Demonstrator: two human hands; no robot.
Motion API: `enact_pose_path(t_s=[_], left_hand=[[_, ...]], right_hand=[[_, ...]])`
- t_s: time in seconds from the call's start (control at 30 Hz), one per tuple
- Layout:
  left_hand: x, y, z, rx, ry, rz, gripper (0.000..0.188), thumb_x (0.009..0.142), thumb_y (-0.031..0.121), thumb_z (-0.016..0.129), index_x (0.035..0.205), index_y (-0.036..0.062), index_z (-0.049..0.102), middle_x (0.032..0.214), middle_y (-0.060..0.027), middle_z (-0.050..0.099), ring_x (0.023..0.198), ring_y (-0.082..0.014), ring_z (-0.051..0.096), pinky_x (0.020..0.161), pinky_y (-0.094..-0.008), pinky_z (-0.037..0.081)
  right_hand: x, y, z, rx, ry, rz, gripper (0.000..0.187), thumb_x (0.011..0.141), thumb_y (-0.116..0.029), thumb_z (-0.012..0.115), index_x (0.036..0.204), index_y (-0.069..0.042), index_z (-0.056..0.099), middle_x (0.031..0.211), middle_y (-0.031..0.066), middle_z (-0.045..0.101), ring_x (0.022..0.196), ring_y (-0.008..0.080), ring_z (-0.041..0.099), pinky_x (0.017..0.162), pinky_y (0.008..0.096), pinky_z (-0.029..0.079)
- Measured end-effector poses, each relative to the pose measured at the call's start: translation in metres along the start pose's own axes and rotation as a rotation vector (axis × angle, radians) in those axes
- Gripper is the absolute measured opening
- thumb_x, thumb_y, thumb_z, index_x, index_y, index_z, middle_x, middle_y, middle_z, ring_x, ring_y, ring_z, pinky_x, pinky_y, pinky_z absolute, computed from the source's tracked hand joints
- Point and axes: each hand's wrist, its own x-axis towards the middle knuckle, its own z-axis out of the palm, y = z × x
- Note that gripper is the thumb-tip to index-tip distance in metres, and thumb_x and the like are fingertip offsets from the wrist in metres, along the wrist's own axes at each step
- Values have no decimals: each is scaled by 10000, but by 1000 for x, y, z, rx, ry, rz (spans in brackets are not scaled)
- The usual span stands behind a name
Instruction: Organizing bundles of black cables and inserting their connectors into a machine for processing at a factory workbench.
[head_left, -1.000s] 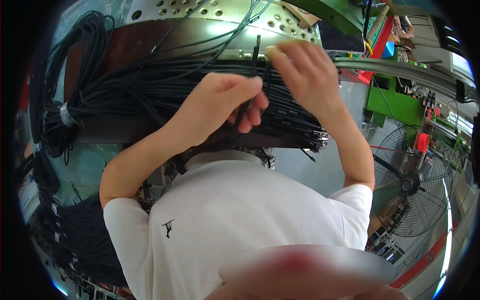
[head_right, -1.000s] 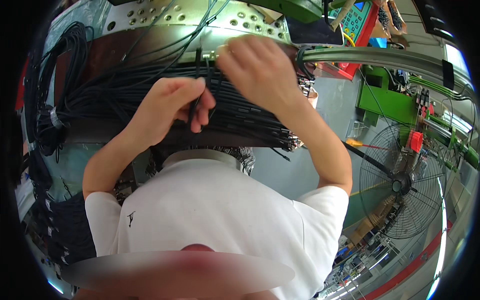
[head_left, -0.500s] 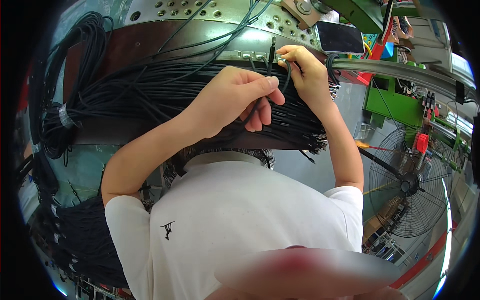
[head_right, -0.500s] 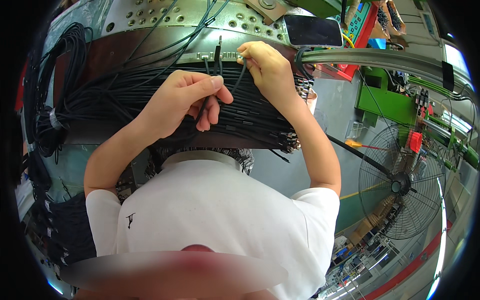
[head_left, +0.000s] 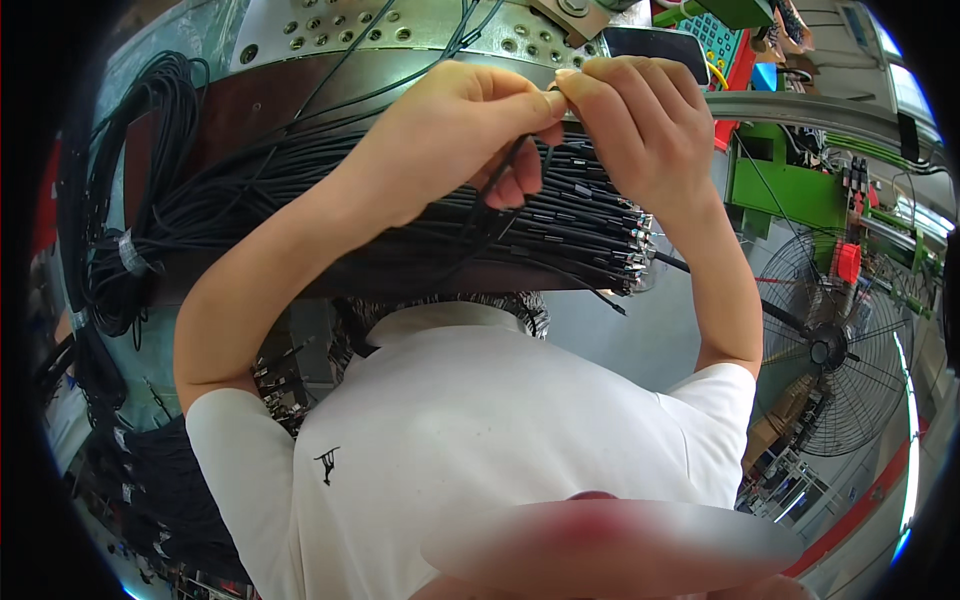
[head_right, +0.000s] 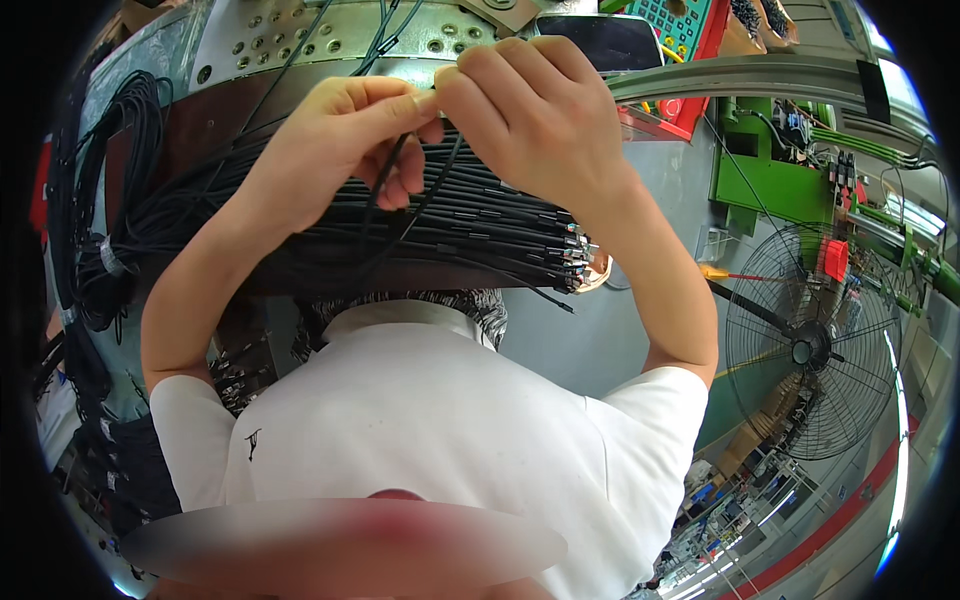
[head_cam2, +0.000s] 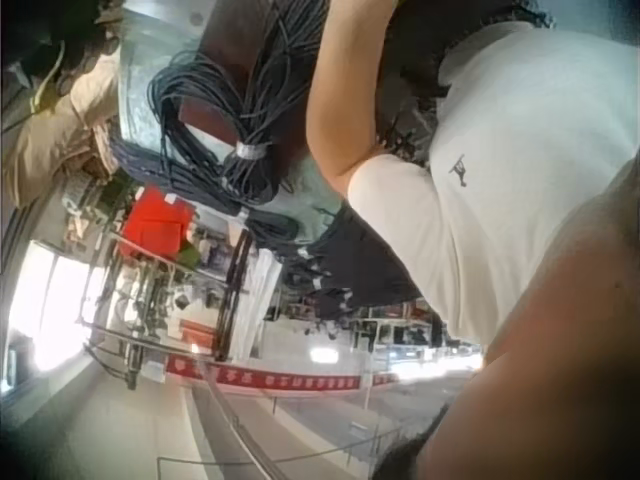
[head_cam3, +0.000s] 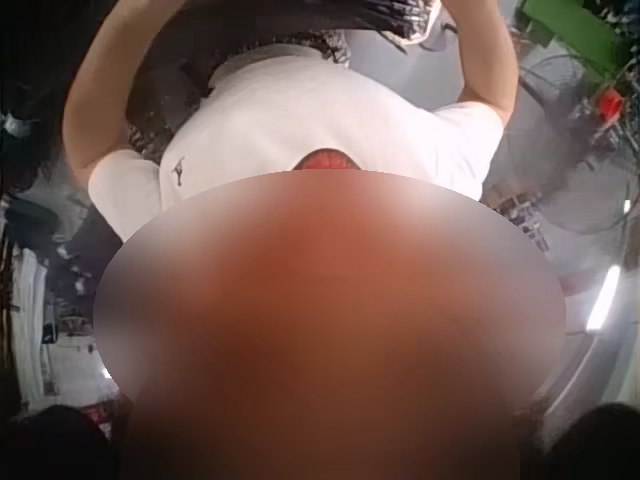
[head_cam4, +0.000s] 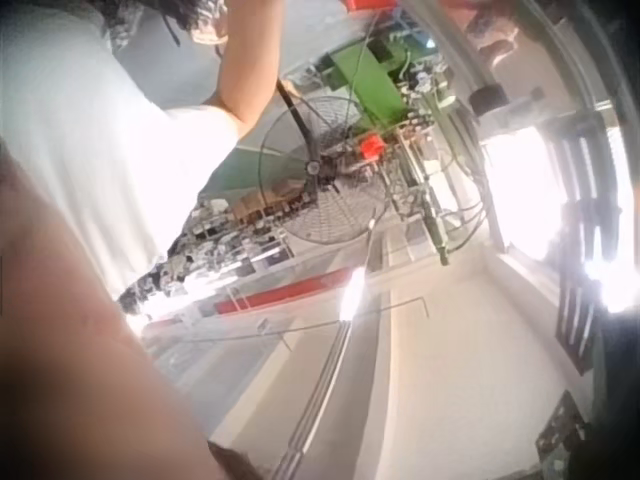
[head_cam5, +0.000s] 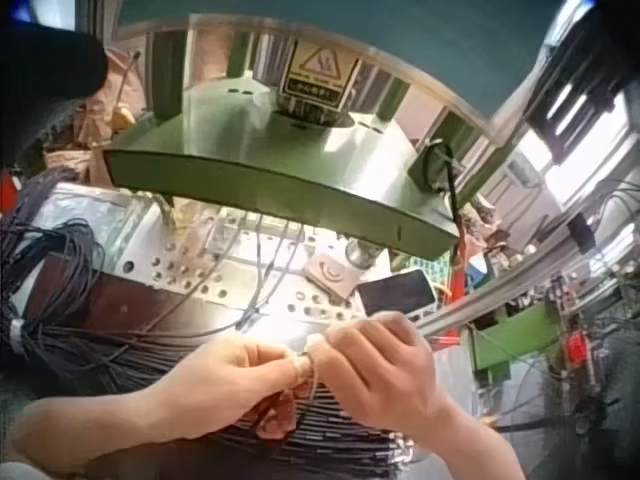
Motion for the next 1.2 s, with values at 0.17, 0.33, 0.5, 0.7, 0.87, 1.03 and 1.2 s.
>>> enact_pose_path(t_s=[0.17, 0.33, 0.5, 0.7, 0.87, 1.03, 1.2], left_hand=[[-11, -1, -1, 859, 215, 369, 281, 902, 174, 532, 685, 0, 568, 554, -65, 521, 486, -130, 522, 491, -259, 409], [-30, -15, 11, 980, 188, 572, 170, 852, 163, 645, 765, 18, 627, 612, -104, 553, 494, -253, 523, 489, -340, 419], [-4, -23, -18, 923, 208, 526, 260, 934, 272, 594, 849, 42, 681, 680, -88, 593, 642, -258, 576, 587, -346, 445], [43, -30, -23, 1429, 195, 697, 161, 822, 221, 686, 915, 115, 608, 861, -4, 594, 853, -203, 573, 703, -338, 506], [56, -35, -5, 1606, 218, 756, 135, 775, 161, 677, 809, 98, 563, 781, -18, 583, 804, -182, 607, 661, -312, 489], [60, -38, -12, 1678, 150, 730, 82, 772, 89, 631, 795, 82, 553, 772, -26, 594, 753, -194, 626, 642, -323, 493], [41, -9, -41, 1432, 300, 733, 105, 850, 134, 622, 818, 41, 585, 736, -100, 591, 674, -269, 622, 613, -391, 487]], right_hand=[[-19, 13, 9, -72, -16, 204, 138, 766, -101, 661, 860, -109, 559, 820, 6, 610, 744, 186, 607, 670, 323, 474], [-55, -7, 33, 726, -130, 774, 154, 813, 7, 667, 963, -23, 649, 996, 78, 710, 850, 206, 671, 745, 297, 527], [-69, -9, 44, 916, -184, 886, 100, 885, -44, 660, 951, 25, 632, 1059, 95, 697, 952, 154, 633, 876, 282, 486], [-66, -6, 45, 767, -217, 711, 122, 787, 87, 622, 881, 20, 581, 966, 115, 682, 852, 267, 659, 748, 333, 536], [-69, -10, 45, 749, -162, 730, 118, 788, 85, 628, 874, 20, 580, 954, 115, 680, 840, 253, 662, 739, 325, 538], [-67, -10, 46, 744, -164, 726, 117, 790, 79, 637, 877, 23, 582, 958, 115, 682, 842, 245, 667, 744, 318, 541], [-68, -5, 40, 829, -256, 767, 115, 811, 56, 641, 908, 26, 588, 1021, 118, 681, 895, 244, 669, 788, 317, 541]])
